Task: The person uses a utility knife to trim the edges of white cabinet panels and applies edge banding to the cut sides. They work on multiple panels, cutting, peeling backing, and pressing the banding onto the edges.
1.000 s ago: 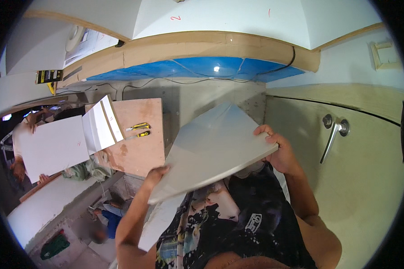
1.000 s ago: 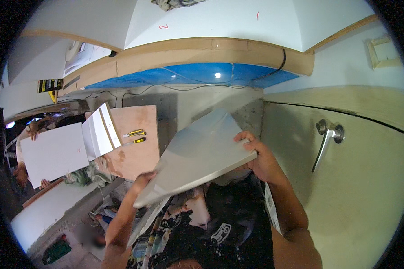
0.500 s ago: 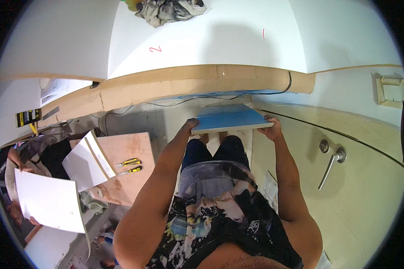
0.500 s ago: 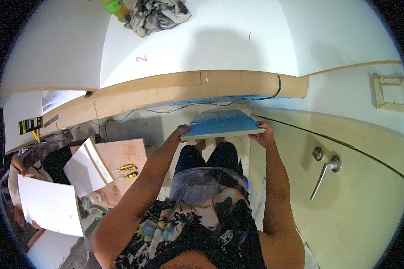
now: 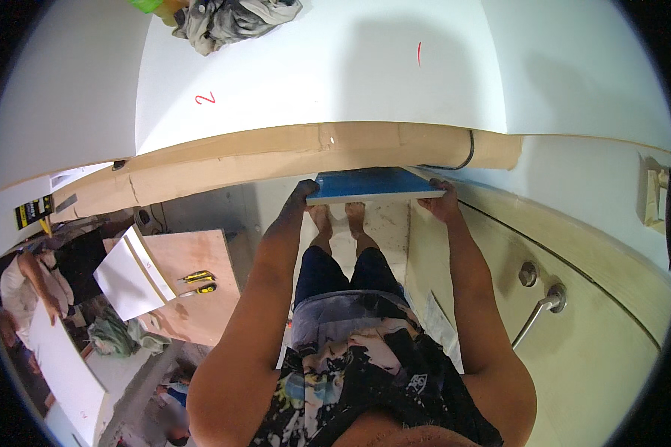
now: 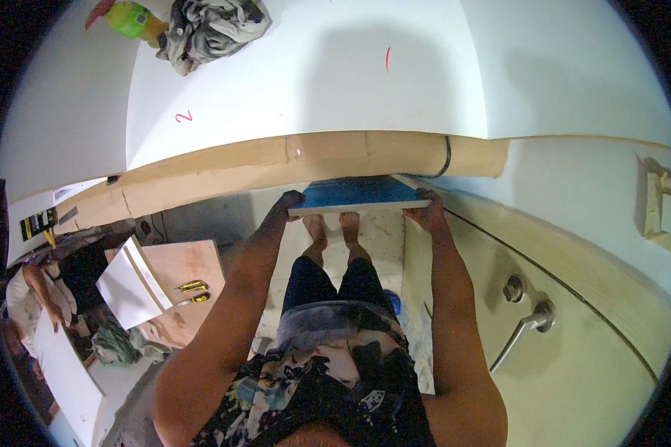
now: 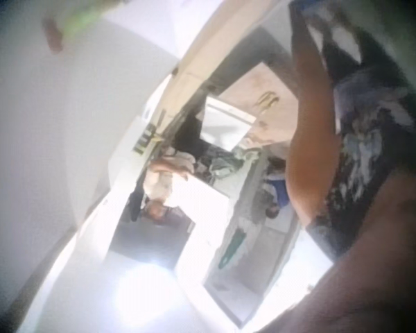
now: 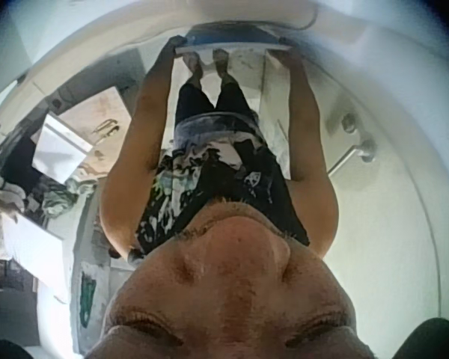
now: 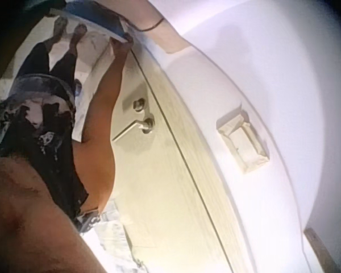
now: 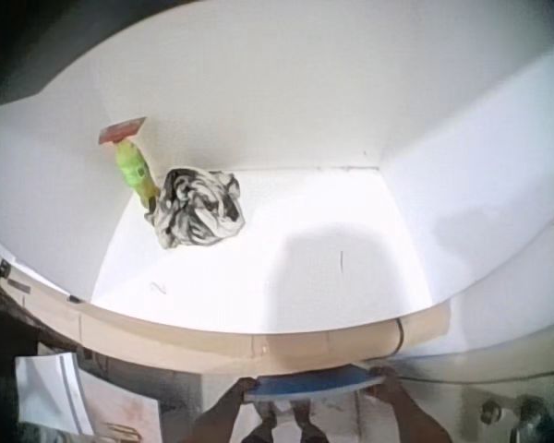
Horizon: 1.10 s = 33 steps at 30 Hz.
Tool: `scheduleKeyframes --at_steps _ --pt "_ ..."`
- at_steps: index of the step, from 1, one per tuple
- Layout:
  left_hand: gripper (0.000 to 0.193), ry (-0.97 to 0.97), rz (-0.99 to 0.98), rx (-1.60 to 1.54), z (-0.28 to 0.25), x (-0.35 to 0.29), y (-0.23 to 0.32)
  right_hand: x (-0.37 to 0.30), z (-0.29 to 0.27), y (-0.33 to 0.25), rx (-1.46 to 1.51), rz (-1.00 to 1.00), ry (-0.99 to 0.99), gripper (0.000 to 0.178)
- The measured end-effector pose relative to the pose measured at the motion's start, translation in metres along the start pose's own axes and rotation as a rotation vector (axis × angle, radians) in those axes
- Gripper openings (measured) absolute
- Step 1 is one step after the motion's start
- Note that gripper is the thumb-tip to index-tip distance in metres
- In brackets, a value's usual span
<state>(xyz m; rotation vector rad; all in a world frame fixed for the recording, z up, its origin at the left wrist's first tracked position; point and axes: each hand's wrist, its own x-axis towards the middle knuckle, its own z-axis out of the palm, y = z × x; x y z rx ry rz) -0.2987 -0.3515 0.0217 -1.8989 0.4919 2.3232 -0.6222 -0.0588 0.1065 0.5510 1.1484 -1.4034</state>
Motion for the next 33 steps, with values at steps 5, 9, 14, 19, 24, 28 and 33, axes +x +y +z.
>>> scheduleKeyframes --at_steps 5,9,14,19,24,28,33 --pt "0.055 0.008 -0.036 -0.185 0.014 0.004 0.026 0.01 0.001 -0.021 -0.006 0.016 -0.097 0.034" --pt "0.056 0.022 -0.046 -0.319 0.017 0.003 0.037 0.011 0.021 -0.027 0.007 0.0 -0.017 0.049" --pt "0.056 0.071 -0.059 -0.488 0.008 -0.009 0.019 0.008 0.023 -0.015 0.131 -0.092 0.013 0.063" --pt "0.052 0.182 0.213 -0.439 -0.056 -0.032 -0.115 0.014 -0.008 0.056 0.3 -0.128 0.302 0.069" --pt "0.054 0.285 0.019 0.05 -0.078 -0.151 -0.195 0.029 0.014 0.126 -0.512 -0.307 0.442 0.084" --pt "0.047 0.379 0.19 0.284 -0.121 -0.221 -0.245 -0.021 0.113 0.107 -1.238 -1.083 0.576 0.092" --pt "0.043 0.48 0.333 0.037 -0.16 -0.279 -0.293 -0.039 0.176 0.115 -1.771 -0.903 0.555 0.103"
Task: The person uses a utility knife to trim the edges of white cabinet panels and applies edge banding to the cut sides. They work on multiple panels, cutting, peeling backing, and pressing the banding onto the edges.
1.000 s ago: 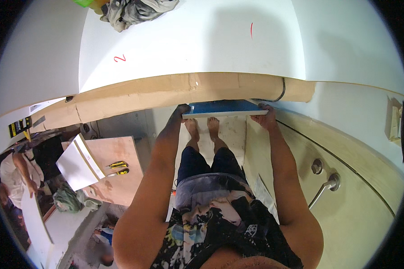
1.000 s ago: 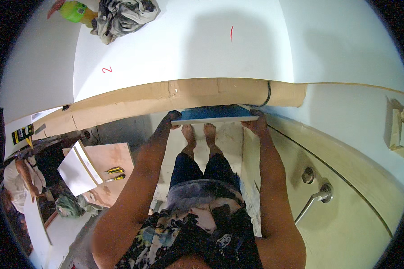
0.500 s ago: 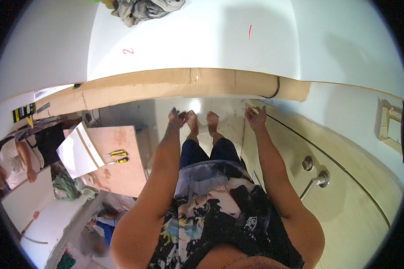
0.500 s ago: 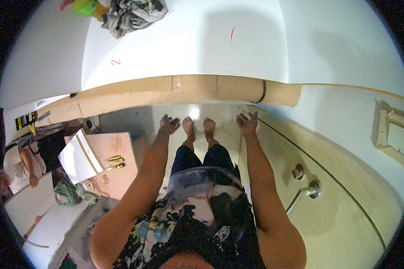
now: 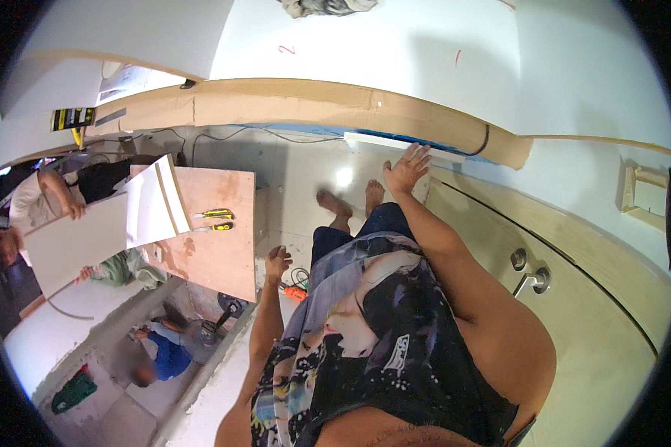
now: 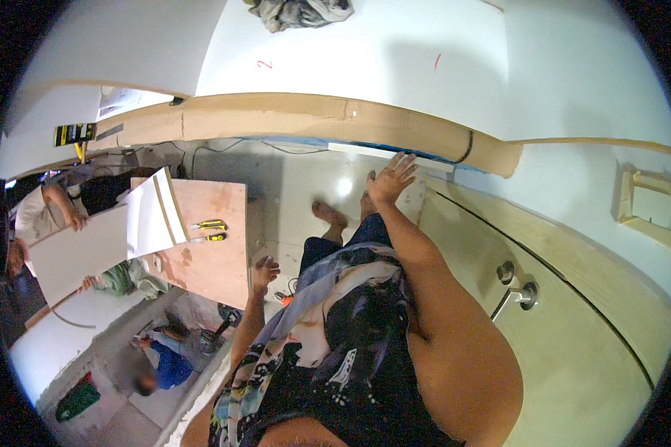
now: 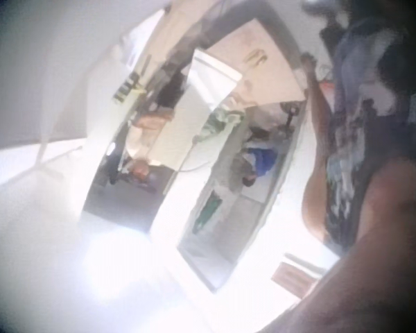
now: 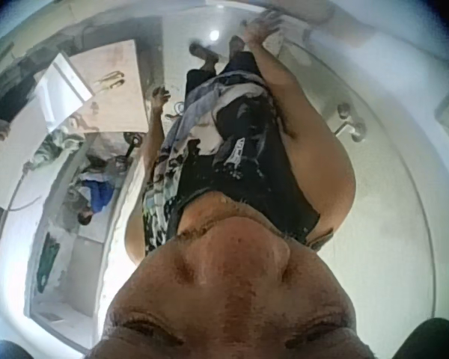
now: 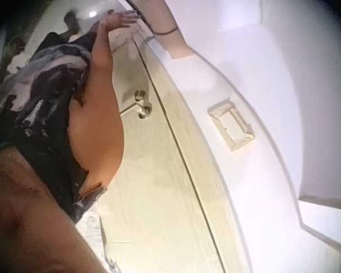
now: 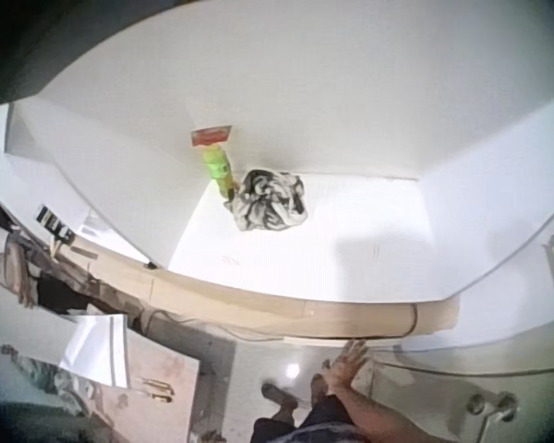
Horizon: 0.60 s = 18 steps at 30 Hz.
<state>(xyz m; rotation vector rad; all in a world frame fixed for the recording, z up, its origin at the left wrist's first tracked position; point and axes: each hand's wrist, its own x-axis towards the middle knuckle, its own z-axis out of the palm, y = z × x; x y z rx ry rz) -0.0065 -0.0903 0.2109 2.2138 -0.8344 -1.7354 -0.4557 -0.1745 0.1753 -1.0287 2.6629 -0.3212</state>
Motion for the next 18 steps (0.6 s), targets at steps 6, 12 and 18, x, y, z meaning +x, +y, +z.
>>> scheduleKeyframes --at_steps 6,12,18 --pt "0.041 0.083 -0.084 -0.242 -0.016 -0.044 -0.089 -0.029 0.024 -0.097 -0.094 -0.179 -0.313 0.101" --pt "0.029 0.096 0.272 -0.143 -0.04 -0.078 -0.144 -0.061 0.057 -0.184 -0.059 -0.593 -0.579 0.076" --pt "0.013 0.42 0.688 -0.123 -0.196 -0.285 0.083 -0.14 0.081 -0.203 0.015 -0.828 -0.959 0.059"
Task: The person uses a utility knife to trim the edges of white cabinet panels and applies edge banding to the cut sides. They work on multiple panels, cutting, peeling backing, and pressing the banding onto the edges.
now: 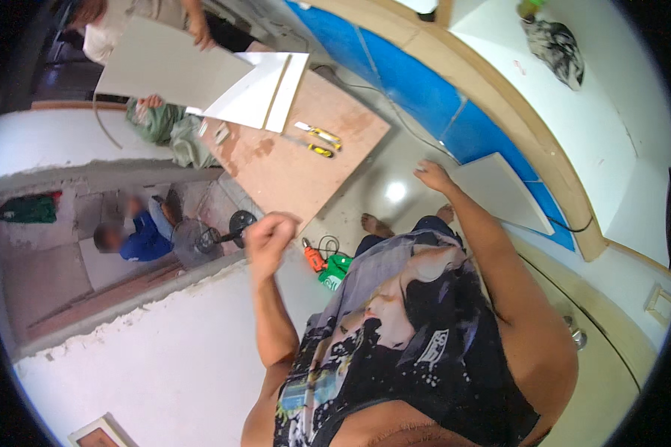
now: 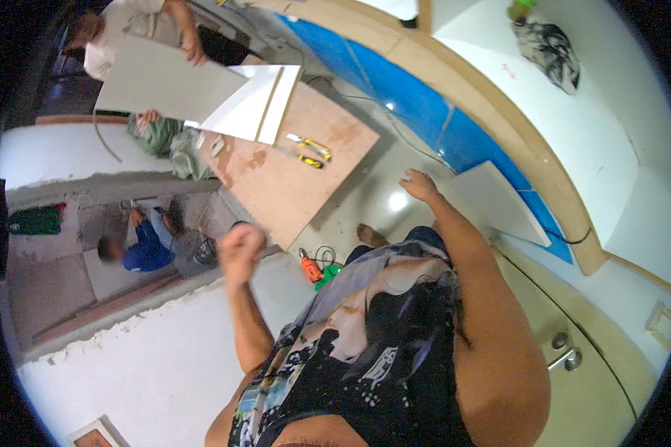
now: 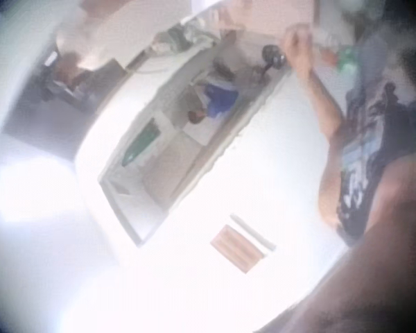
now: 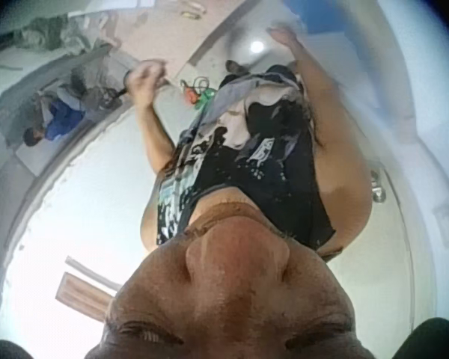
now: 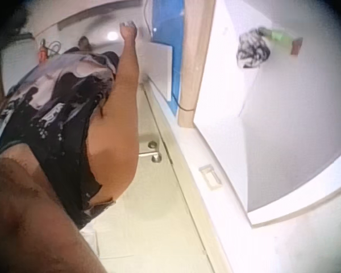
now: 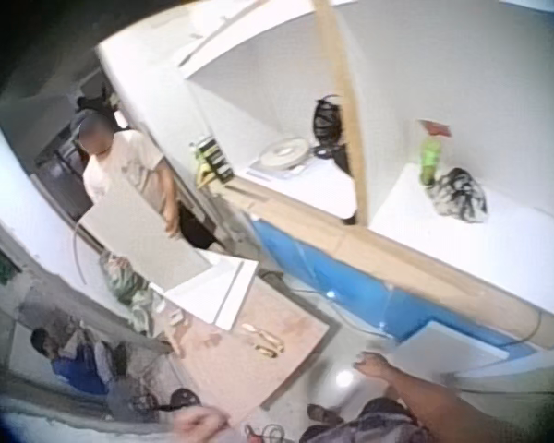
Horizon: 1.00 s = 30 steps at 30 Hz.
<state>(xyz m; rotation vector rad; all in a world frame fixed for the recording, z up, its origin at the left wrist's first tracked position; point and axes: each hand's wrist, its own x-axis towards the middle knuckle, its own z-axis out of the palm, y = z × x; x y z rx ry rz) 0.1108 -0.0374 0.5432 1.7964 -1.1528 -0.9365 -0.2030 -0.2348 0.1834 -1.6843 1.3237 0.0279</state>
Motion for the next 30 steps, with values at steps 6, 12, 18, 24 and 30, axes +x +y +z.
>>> scheduleKeyframes --at_steps 6,12,18,24,30 --pt "0.019 -1.352 1.143 -0.382 -0.128 -0.088 0.178 0.001 0.079 0.087 -0.406 -0.127 -0.119 0.045" --pt "0.018 -1.301 1.373 -0.099 -0.18 -0.086 0.181 -0.043 0.059 0.079 -0.425 0.133 -0.166 0.05" --pt "0.016 -1.343 1.231 -0.055 -0.19 -0.078 0.171 -0.018 0.054 0.018 -0.352 0.04 -0.21 0.049" --pt "0.017 -1.165 1.261 -0.061 -0.179 -0.061 0.18 0.071 0.032 -0.024 -0.335 -0.139 -0.194 0.048" --pt "0.017 -0.957 1.255 -0.109 -0.149 -0.027 0.201 0.096 -0.015 -0.082 -0.262 -0.27 -0.311 0.048"
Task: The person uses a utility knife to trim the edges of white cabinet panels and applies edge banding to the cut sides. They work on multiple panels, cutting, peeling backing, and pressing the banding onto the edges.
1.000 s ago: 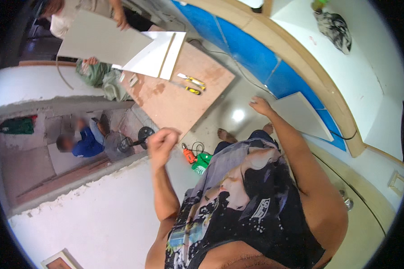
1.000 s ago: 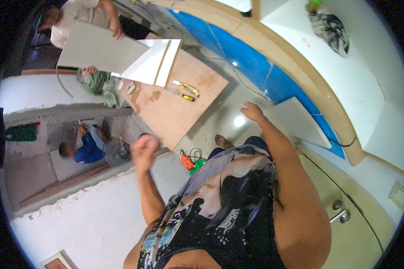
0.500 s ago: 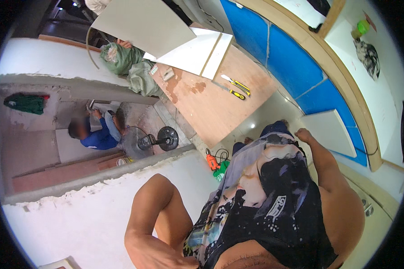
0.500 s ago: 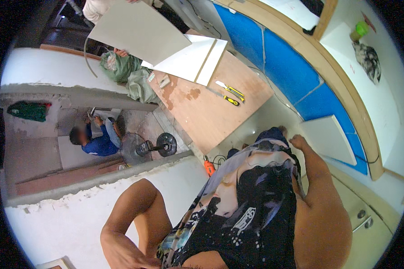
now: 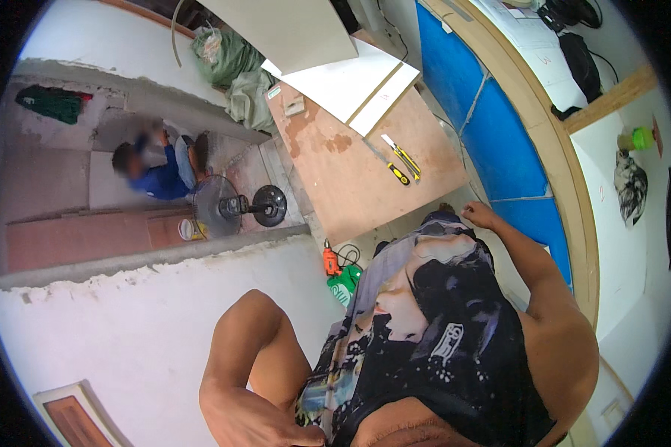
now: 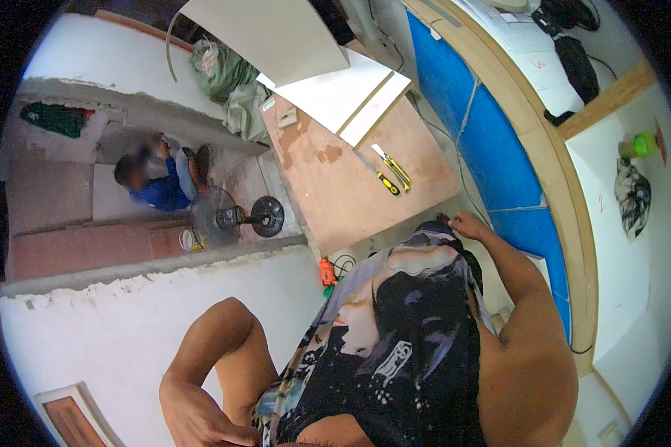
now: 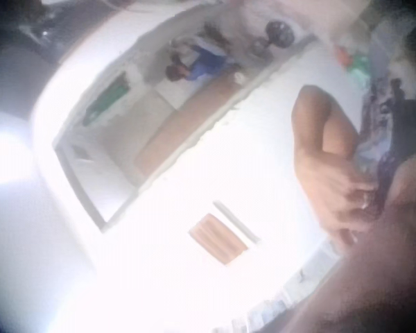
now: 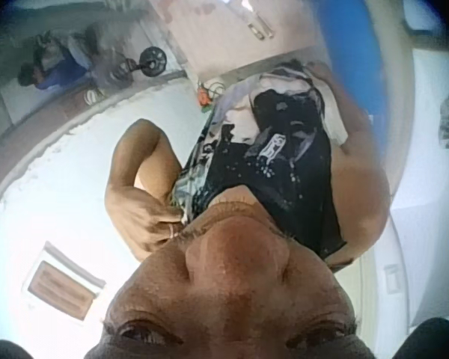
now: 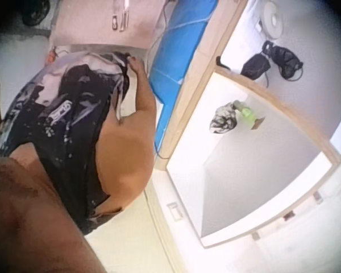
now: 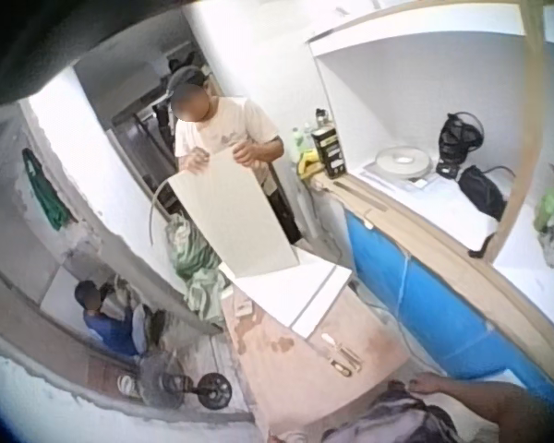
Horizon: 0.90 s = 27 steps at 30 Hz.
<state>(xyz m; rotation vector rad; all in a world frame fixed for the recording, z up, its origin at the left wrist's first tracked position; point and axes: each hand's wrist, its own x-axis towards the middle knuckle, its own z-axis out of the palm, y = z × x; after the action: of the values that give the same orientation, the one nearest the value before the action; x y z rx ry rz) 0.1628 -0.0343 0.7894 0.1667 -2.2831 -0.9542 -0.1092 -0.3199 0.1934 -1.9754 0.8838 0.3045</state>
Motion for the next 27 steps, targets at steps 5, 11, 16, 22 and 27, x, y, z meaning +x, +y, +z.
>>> scheduleKeyframes --at_steps 5,11,16,22,27 --pt "0.021 0.07 -0.08 -0.05 -0.011 0.019 -0.023 -0.038 -0.047 0.012 -0.158 0.0 -0.214 0.044" --pt "0.019 0.193 -0.094 -0.003 -0.014 0.036 -0.047 -0.09 -0.093 -0.018 0.287 0.469 -0.54 0.037" --pt "0.019 0.224 -0.144 0.026 -0.015 0.018 -0.063 -0.083 -0.103 0.065 0.219 0.539 -0.954 0.046" --pt "0.034 1.233 -1.104 -0.131 0.068 -0.115 -0.148 -0.114 -0.11 0.049 0.297 0.593 -1.132 0.045" --pt "0.044 1.237 -1.873 -0.628 0.314 -0.224 -0.194 -0.105 -0.134 -0.028 0.042 0.375 -0.778 0.039"
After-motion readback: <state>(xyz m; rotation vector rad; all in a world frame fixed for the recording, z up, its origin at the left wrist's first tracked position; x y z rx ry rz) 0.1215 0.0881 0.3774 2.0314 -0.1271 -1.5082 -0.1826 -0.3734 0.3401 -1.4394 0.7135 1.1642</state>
